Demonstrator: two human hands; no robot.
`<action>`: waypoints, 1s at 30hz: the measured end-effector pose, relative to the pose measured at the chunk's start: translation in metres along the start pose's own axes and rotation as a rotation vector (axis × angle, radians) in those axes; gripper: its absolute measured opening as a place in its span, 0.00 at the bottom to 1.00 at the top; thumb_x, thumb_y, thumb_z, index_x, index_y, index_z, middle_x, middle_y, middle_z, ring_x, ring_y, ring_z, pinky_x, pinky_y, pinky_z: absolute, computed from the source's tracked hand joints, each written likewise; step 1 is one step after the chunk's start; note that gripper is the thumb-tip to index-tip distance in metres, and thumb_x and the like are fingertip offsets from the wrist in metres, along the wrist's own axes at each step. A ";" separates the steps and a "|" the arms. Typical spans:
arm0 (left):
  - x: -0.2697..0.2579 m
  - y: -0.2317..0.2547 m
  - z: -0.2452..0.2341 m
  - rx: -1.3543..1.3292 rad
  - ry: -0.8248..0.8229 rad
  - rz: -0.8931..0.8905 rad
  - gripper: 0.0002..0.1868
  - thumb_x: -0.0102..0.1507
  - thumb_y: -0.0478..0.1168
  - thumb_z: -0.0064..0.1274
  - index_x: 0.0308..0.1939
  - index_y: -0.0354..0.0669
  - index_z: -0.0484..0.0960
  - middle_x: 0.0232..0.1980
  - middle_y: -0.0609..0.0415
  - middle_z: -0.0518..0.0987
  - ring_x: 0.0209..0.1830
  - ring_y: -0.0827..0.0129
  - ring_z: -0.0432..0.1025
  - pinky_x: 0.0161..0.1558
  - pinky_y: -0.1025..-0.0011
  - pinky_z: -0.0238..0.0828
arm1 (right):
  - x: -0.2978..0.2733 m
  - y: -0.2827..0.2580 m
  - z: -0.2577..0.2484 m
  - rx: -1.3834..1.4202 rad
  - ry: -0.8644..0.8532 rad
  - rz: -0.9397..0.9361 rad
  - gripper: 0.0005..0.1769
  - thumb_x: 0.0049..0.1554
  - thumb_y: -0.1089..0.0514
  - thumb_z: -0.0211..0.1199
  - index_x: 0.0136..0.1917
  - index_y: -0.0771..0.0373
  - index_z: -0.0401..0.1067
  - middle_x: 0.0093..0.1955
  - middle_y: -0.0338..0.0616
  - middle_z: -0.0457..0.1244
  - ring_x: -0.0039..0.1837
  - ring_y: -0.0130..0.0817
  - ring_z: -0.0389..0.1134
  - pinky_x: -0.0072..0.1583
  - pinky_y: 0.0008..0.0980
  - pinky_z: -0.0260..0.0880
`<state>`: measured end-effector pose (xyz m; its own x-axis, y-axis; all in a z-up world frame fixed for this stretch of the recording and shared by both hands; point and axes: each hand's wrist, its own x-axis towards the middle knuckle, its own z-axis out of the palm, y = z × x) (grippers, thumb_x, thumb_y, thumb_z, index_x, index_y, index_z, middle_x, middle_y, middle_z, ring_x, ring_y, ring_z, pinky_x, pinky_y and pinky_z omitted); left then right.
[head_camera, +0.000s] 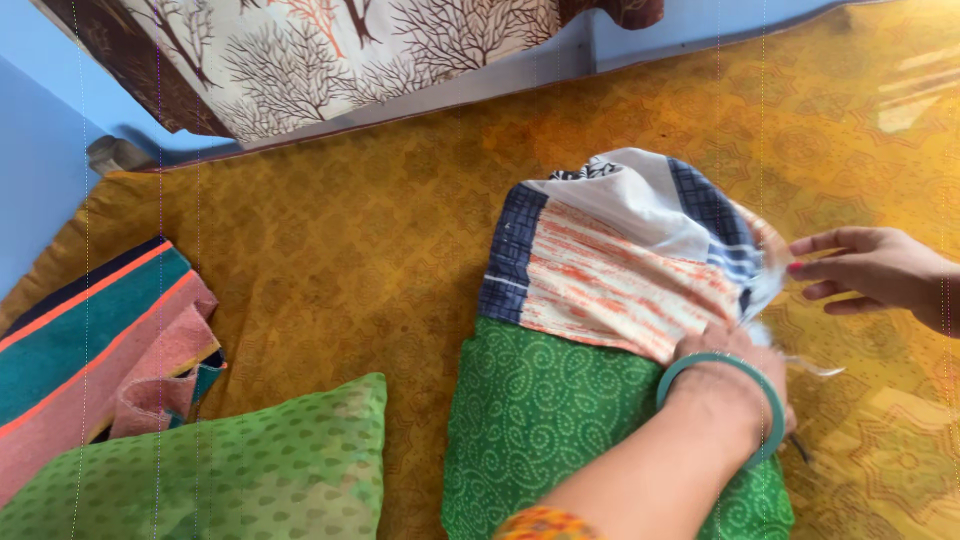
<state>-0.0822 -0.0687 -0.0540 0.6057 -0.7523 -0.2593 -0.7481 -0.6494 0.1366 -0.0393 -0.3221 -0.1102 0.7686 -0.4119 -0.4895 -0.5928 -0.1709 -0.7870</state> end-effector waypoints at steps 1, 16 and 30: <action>-0.007 0.003 -0.002 -0.038 -0.074 -0.011 0.23 0.61 0.49 0.55 0.56 0.41 0.84 0.64 0.43 0.75 0.66 0.52 0.68 0.62 0.54 0.66 | -0.002 0.000 -0.003 -0.006 -0.005 -0.005 0.26 0.57 0.52 0.65 0.69 0.54 0.74 0.60 0.41 0.71 0.57 0.37 0.73 0.57 0.45 0.77; 0.008 -0.030 -0.026 -0.194 0.251 -0.055 0.36 0.55 0.48 0.57 0.66 0.44 0.69 0.69 0.45 0.69 0.72 0.53 0.62 0.70 0.54 0.59 | -0.026 -0.035 0.027 -0.235 -0.041 -0.074 0.28 0.54 0.48 0.69 0.66 0.53 0.75 0.57 0.46 0.73 0.53 0.36 0.75 0.55 0.40 0.78; 0.006 -0.030 -0.017 -0.219 0.244 -0.124 0.33 0.59 0.52 0.56 0.65 0.44 0.69 0.64 0.40 0.70 0.63 0.48 0.70 0.59 0.51 0.69 | -0.027 -0.037 0.005 -0.196 0.066 -0.050 0.29 0.59 0.42 0.65 0.70 0.56 0.72 0.59 0.49 0.71 0.53 0.40 0.75 0.53 0.44 0.79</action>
<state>-0.0513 -0.0561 -0.0430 0.7550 -0.6535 -0.0539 -0.6049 -0.7258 0.3274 -0.0367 -0.3001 -0.0701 0.7845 -0.4553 -0.4209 -0.5948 -0.3604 -0.7186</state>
